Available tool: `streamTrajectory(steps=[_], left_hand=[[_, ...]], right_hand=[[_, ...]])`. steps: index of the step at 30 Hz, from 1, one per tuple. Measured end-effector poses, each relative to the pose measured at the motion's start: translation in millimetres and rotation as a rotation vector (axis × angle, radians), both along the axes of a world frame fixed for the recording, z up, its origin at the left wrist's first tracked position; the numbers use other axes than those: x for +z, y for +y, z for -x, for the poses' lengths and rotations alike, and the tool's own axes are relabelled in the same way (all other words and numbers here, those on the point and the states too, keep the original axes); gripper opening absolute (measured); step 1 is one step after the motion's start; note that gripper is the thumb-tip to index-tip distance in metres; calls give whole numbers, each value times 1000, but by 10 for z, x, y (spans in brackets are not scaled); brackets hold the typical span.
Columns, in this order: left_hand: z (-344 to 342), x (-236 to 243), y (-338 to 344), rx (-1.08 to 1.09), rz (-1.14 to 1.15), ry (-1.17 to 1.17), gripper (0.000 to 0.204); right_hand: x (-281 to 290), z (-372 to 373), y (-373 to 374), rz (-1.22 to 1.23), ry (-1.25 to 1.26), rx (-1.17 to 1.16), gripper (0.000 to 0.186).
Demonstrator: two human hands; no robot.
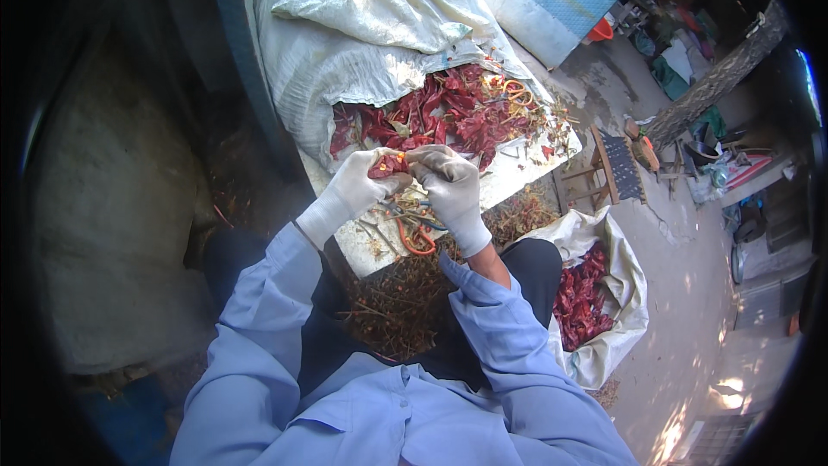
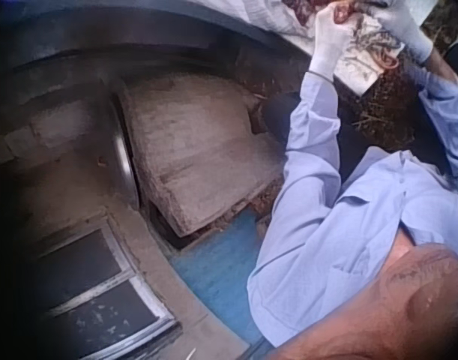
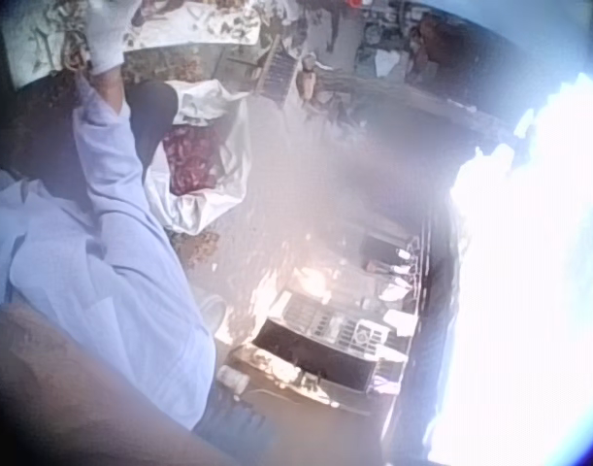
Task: The person sits on the ground and repeatedly picks dried red peppers from a pile, removes stems by hand, and uses scissors to trim the stems before placing the peppers into a sack. The person handles peppers one at a time throughout the clip.
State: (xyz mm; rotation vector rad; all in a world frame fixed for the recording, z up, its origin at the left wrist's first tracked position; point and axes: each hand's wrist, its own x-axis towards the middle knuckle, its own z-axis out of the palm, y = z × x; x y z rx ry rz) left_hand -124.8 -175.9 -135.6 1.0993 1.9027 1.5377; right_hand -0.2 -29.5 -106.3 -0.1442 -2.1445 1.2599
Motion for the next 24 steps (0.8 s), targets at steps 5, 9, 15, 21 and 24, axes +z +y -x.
streamTrajectory(steps=[5,9,15,21,24], left_hand=[[-19,154,-42,-92,81,-206,26],[-73,202,-39,-93,-101,159,23],[-48,146,-49,-160,-126,335,24],[-90,174,-33,-239,-254,545,29],[-88,239,-85,-257,-157,451,28]], right_hand=[[68,-80,-53,-51,-8,-29,10],[91,-114,-17,435,-88,29,9],[-96,-199,71,751,-158,150,24],[-408,-205,225,1309,-33,244,27],[-512,-319,459,1111,19,73,28]])
